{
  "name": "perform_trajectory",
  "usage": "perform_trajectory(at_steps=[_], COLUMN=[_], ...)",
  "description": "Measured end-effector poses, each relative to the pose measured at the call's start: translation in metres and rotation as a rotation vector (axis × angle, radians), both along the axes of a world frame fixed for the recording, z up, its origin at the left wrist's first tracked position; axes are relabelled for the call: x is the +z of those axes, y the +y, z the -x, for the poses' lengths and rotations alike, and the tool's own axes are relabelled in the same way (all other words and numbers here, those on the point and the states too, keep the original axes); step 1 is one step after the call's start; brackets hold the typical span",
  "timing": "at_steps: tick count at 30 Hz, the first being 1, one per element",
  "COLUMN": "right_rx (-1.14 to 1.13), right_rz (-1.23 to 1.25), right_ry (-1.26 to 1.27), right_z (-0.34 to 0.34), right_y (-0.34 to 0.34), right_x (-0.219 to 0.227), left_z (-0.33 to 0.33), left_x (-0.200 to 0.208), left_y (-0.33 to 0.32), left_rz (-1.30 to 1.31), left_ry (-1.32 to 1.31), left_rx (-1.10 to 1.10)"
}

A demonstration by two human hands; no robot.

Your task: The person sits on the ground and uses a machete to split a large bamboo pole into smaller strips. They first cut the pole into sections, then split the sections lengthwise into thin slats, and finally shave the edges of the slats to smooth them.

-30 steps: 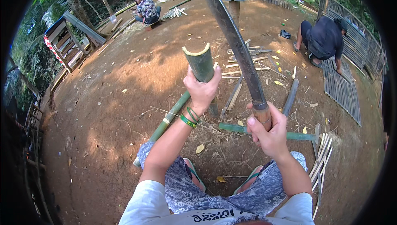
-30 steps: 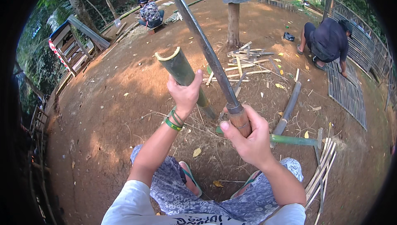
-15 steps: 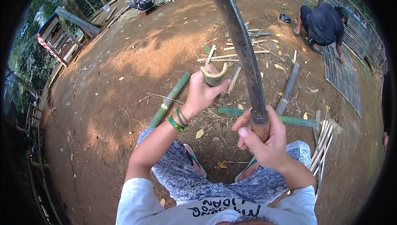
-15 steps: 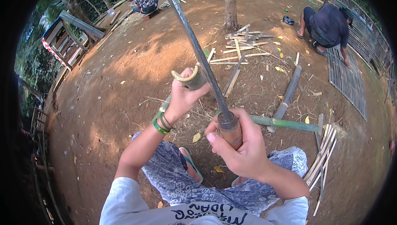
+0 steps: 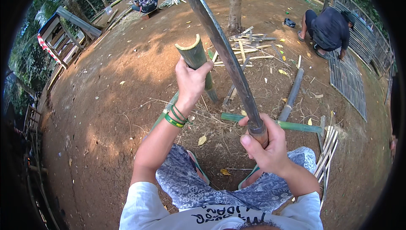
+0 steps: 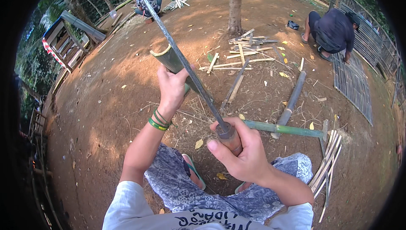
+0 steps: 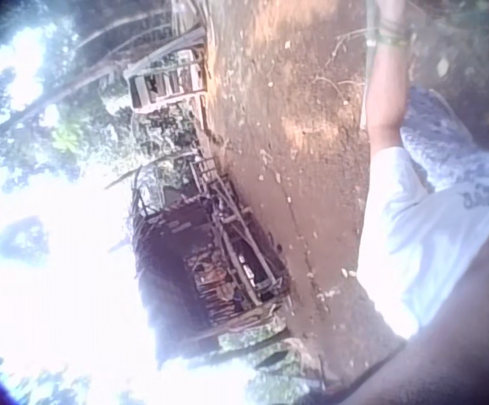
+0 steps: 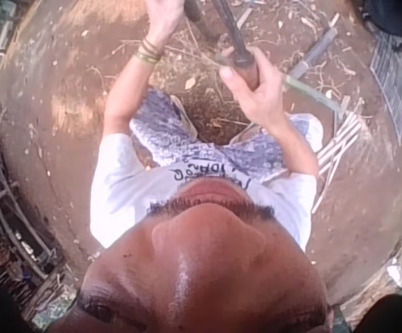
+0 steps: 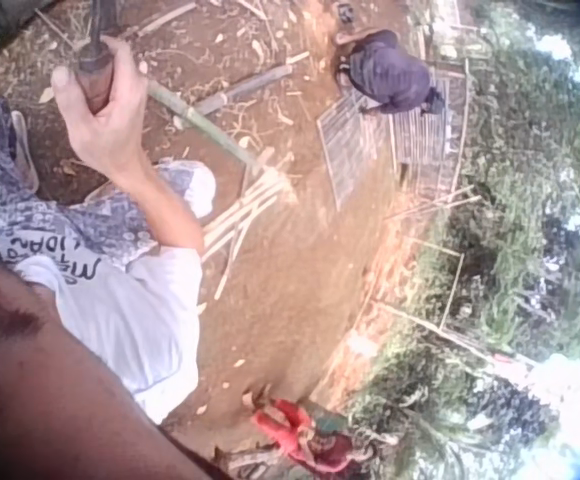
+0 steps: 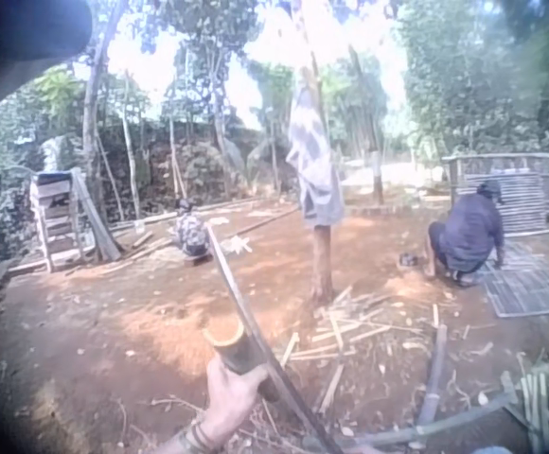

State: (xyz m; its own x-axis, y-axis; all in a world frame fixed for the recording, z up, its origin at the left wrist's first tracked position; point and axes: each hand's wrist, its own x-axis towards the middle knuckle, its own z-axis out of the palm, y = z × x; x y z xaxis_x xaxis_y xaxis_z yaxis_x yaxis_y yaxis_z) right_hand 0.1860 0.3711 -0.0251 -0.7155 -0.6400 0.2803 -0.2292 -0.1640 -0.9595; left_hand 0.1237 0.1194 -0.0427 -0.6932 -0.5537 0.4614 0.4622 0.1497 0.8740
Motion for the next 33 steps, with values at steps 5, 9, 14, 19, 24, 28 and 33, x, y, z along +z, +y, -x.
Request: perform_trajectory(at_steps=[5, 9, 14, 19, 24, 28, 33], right_rx=[0.027, 0.003, -0.007, 0.051, 0.047, 0.035, 0.029], right_rz=[-0.015, -0.051, -0.101, -0.179, -0.175, -0.177, -0.205], right_ry=[-0.076, -0.098, -0.041, -0.026, -0.001, -0.018, -0.040], right_z=[-0.003, -0.003, -0.007, -0.009, -0.009, -0.009, -0.011], right_y=[-0.005, -0.011, -0.010, -0.005, -0.004, -0.001, 0.002], right_x=[-0.008, -0.020, -0.019, -0.013, -0.012, -0.013, -0.012], left_z=[-0.004, -0.011, -0.017, -0.020, -0.020, -0.020, -0.020], left_x=[-0.037, -0.058, -0.064, -0.062, -0.066, -0.067, -0.068], left_y=[0.006, 0.023, 0.027, 0.032, 0.032, 0.035, 0.037], left_rz=[0.126, 0.211, 0.254, 0.363, 0.395, 0.409, 0.418], left_ry=[0.008, 0.002, 0.020, 0.081, 0.102, 0.091, 0.092], left_rx=[-0.066, -0.103, -0.078, -0.039, -0.032, -0.018, -0.009])
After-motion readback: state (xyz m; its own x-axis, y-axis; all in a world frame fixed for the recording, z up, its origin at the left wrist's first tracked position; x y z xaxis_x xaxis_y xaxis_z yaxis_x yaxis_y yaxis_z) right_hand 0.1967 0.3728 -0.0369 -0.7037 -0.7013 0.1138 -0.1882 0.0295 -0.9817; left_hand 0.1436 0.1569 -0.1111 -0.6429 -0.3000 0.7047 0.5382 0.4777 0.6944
